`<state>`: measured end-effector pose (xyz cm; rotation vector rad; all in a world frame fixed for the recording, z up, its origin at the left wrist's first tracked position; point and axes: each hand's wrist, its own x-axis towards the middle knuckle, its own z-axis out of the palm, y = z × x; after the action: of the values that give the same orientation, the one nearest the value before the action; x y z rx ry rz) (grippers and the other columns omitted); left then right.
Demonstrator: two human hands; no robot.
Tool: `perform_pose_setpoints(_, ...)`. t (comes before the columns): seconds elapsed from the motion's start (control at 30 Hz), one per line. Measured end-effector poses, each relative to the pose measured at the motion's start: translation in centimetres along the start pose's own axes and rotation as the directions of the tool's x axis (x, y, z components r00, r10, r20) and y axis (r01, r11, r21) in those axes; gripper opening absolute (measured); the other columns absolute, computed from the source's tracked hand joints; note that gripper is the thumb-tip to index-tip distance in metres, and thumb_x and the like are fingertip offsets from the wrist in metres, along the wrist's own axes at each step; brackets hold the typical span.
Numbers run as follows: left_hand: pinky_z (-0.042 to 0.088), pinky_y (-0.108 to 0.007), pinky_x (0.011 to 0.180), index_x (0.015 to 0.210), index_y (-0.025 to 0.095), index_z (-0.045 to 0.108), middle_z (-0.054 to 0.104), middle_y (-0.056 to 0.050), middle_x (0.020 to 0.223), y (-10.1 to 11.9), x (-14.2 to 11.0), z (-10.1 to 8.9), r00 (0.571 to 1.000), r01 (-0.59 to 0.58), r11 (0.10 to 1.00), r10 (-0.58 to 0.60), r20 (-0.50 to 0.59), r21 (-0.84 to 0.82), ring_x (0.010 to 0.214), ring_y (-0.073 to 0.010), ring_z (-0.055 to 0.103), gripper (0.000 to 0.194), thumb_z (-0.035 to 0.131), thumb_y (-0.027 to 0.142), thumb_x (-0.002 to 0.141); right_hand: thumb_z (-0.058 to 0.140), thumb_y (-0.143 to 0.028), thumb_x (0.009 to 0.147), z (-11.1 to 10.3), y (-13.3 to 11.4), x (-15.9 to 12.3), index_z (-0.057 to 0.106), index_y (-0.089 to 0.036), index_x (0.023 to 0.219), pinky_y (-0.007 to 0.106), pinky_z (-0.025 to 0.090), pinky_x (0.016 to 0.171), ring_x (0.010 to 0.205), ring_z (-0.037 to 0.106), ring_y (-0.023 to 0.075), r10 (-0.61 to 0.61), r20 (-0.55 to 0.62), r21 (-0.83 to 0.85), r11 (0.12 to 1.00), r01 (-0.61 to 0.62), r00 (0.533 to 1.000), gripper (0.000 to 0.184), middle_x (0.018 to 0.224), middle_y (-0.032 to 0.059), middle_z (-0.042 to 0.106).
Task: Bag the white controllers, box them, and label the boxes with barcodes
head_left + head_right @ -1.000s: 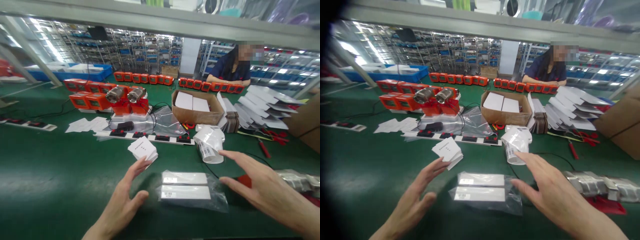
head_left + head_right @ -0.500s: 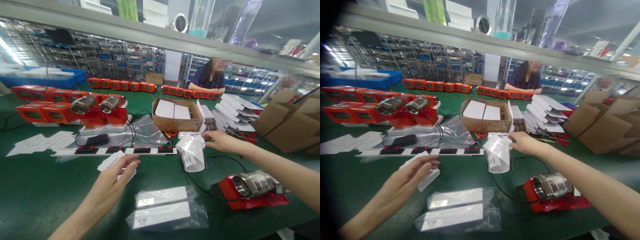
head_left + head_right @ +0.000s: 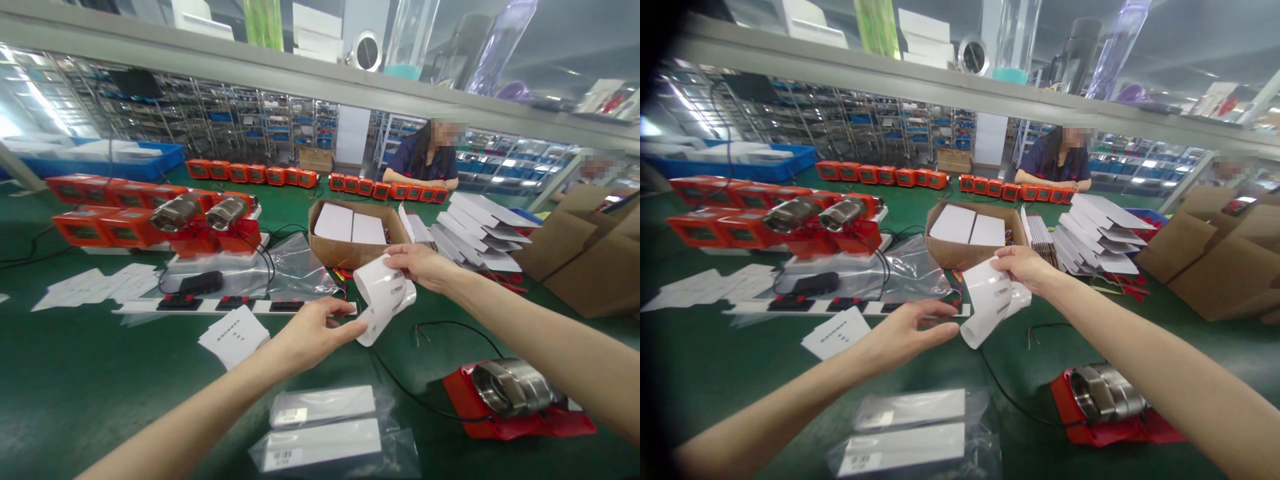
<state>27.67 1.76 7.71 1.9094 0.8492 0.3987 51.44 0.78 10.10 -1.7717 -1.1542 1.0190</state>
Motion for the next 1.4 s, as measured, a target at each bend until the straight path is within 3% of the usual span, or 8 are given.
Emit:
perform_pose_setpoints(0.1,0.049,-0.037,0.082,0.094,0.017,0.071,0.072,-0.007,0.098,0.3,1.5,0.5,1.000,0.012,0.971,-0.008,0.016,-0.237,0.090,-0.0270,0.064,0.040,0.073,0.043,0.064,0.060,-0.010,0.079,1.4,-1.3,-0.1,0.056,-0.013,0.089,0.023,0.050,0.054,0.056,0.055,0.0099,0.022,-0.029,0.126,0.992,-0.018,0.999,0.011,0.070,0.0012,0.061)
perform_pose_setpoints(0.2,0.049,-0.035,0.081,0.090,0.017,0.070,0.073,-0.006,0.091,0.2,2.6,0.4,0.999,0.034,0.915,-0.028,0.020,-0.402,0.090,-0.0252,0.064,0.035,0.076,0.037,0.062,0.059,-0.007,0.080,2.4,-2.0,-0.6,0.056,-0.014,0.085,0.020,0.049,0.053,0.055,0.054,0.0084,0.024,-0.032,0.195,0.981,-0.017,0.999,0.009,0.069,-0.0002,0.059)
perform_pose_setpoints(0.43,0.048,-0.032,0.084,0.099,0.010,0.062,0.069,-0.012,0.099,-0.2,4.3,-0.9,0.992,0.071,0.740,-0.119,-0.027,-0.669,0.086,-0.0165,0.063,0.028,0.056,0.033,0.085,0.065,-0.009,0.075,3.2,-1.5,-1.9,0.054,-0.018,0.092,0.020,0.046,0.049,0.054,0.054,0.0085,-0.011,0.015,0.188,0.982,0.008,1.000,0.022,0.071,-0.0022,0.060)
perform_pose_setpoints(0.53,0.048,-0.030,0.084,0.095,0.011,0.059,0.067,-0.010,0.093,-0.6,4.6,-1.1,0.990,0.072,0.654,-0.139,-0.025,-0.753,0.082,-0.0136,0.062,0.016,0.053,0.023,0.086,0.070,-0.012,0.072,3.3,-1.0,-2.5,0.053,-0.018,0.095,0.020,0.045,0.048,0.054,0.055,0.0093,-0.043,0.038,0.095,0.995,0.039,0.998,0.028,0.069,-0.0029,0.060)
perform_pose_setpoints(0.7,0.047,-0.034,0.083,0.082,0.012,0.057,0.063,-0.004,0.075,-1.2,5.1,-0.9,0.988,0.093,0.586,-0.154,0.001,-0.805,0.070,-0.0121,0.059,0.003,0.055,0.013,0.081,0.070,-0.016,0.071,3.6,-0.5,-2.8,0.052,-0.018,0.095,0.022,0.046,0.051,0.055,0.057,0.0104,-0.057,0.034,-0.042,0.997,0.058,0.998,0.030,0.067,-0.0027,0.061)
perform_pose_setpoints(0.8,0.047,-0.035,0.082,0.077,0.013,0.057,0.060,-0.001,0.068,-1.3,5.3,-0.7,0.985,0.109,0.572,-0.170,0.012,-0.813,0.064,-0.0108,0.056,0.005,0.056,0.008,0.079,0.072,-0.019,0.070,3.5,-0.3,-2.6,0.052,-0.019,0.095,0.024,0.047,0.053,0.057,0.059,0.0124,-0.058,0.038,-0.078,0.995,0.061,0.998,0.032,0.067,-0.0017,0.063)
perform_pose_setpoints(1.1,0.046,-0.034,0.081,0.073,0.013,0.058,0.060,-0.001,0.069,-1.3,5.2,-0.8,0.984,0.122,0.546,-0.174,0.030,-0.829,0.065,-0.0106,0.056,0.010,0.053,0.006,0.080,0.078,-0.035,0.062,2.9,1.0,-2.4,0.055,-0.020,0.099,0.027,0.047,0.054,0.063,0.061,0.0150,-0.133,0.071,-0.114,0.984,0.140,0.989,0.046,0.075,0.0004,0.065)
perform_pose_setpoints(1.4,0.048,-0.035,0.081,0.076,0.011,0.061,0.064,-0.004,0.073,-1.4,5.4,-0.7,0.980,0.149,0.565,-0.193,0.046,-0.812,0.065,-0.0112,0.059,0.009,0.055,0.006,0.080,0.074,-0.034,0.069,3.1,2.1,-2.6,0.053,-0.020,0.101,0.032,0.053,0.066,0.073,0.065,0.0180,-0.172,0.087,-0.085,0.980,0.180,0.981,0.040,0.078,0.0015,0.066)
